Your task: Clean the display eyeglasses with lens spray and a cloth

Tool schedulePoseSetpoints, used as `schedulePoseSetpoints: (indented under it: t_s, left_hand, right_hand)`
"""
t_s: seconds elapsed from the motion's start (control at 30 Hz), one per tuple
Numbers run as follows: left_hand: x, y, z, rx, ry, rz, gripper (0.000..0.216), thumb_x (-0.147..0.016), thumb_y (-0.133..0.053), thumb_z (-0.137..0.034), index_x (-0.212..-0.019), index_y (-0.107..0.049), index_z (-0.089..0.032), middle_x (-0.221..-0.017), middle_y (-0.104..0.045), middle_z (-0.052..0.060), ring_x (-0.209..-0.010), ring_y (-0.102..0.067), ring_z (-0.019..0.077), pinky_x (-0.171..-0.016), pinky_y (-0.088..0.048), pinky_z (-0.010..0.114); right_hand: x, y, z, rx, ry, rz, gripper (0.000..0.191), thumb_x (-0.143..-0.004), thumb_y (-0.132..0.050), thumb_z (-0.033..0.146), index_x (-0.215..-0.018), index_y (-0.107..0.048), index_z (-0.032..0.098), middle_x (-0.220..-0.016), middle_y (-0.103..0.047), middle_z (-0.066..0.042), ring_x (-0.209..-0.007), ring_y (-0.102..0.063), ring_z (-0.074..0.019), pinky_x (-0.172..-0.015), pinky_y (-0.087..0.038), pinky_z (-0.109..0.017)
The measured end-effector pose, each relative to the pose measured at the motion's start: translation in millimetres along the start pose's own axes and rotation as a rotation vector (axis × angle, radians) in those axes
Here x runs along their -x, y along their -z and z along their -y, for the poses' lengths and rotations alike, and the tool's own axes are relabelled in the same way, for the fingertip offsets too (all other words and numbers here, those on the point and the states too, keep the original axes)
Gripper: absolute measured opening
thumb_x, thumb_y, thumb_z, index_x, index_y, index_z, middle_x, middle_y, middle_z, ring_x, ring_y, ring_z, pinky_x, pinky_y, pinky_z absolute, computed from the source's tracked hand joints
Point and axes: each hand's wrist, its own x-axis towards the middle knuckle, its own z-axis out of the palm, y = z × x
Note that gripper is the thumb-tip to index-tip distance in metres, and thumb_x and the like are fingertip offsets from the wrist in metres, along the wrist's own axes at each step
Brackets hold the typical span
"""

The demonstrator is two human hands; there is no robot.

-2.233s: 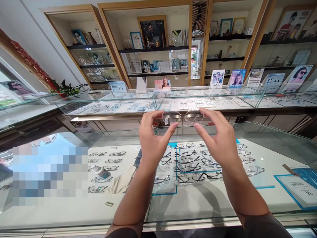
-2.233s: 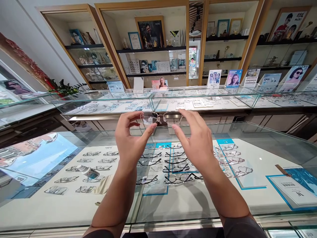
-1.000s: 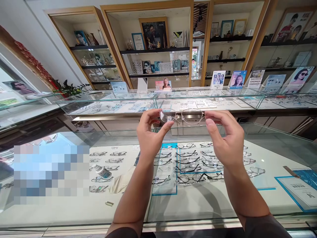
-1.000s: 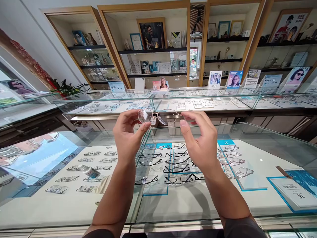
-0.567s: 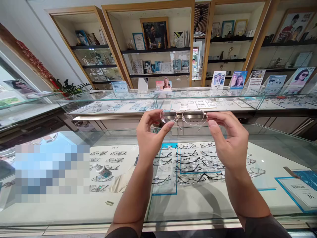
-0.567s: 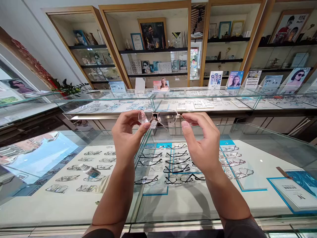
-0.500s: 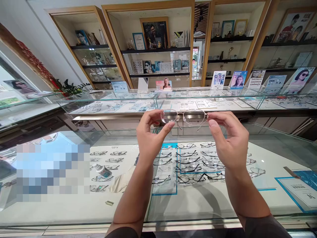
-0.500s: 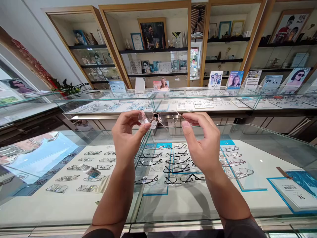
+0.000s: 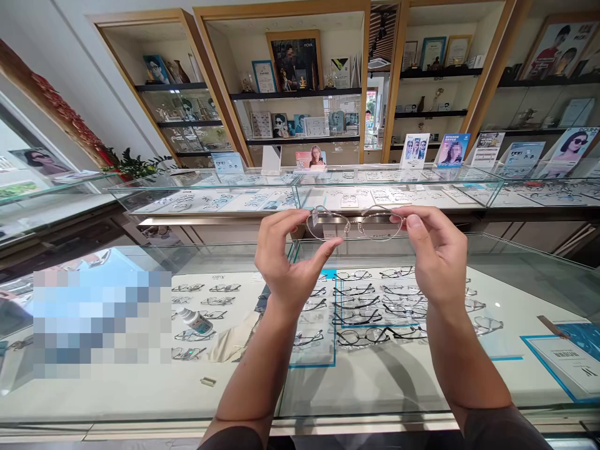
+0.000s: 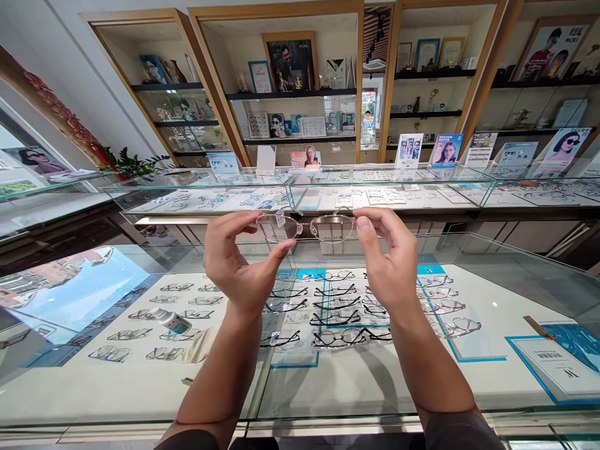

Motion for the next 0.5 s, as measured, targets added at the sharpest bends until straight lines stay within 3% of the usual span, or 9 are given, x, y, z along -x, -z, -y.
schedulePoseSetpoints:
  t_s: [0.2, 0.5]
  left_hand:
    - [9.8, -12.0, 14.3, 0.019, -0.02, -0.056, 0.059, -0.079, -0.095, -0.044, -0.128, -0.067, -0.027, -0.115, -0.072, 0.006, -0.107, -0.069, 0.0252, -0.083, -0.061, 0.039]
    - [21.5, -29.7, 37.0, 0.324, 0.292, 0.051, 0.051, -0.084, -0.091, -0.038, -0.129, -0.069, -0.028, -0.124, -0.07, 0.007, -0.113, -0.072, 0.0221, -0.095, -0.062, 0.038]
  right_hand:
    - [0.7, -2.1, -2.2, -0.006, -0.023, 0.013, 0.019, -0.103, -0.067, 0.039, -0.11, -0.079, 0.027, -0.113, -0.081, -0.005, -0.105, -0.077, -0.0228, -0.093, -0.06, -0.042]
    - [4.2, -7.0, 2.7, 0.065, 0.019, -0.005, 0.016, -0.101, -0.07, 0.037, -0.109, -0.078, 0.026, -0.11, -0.079, -0.005, -0.104, -0.075, -0.0232, -0.094, -0.06, -0.044]
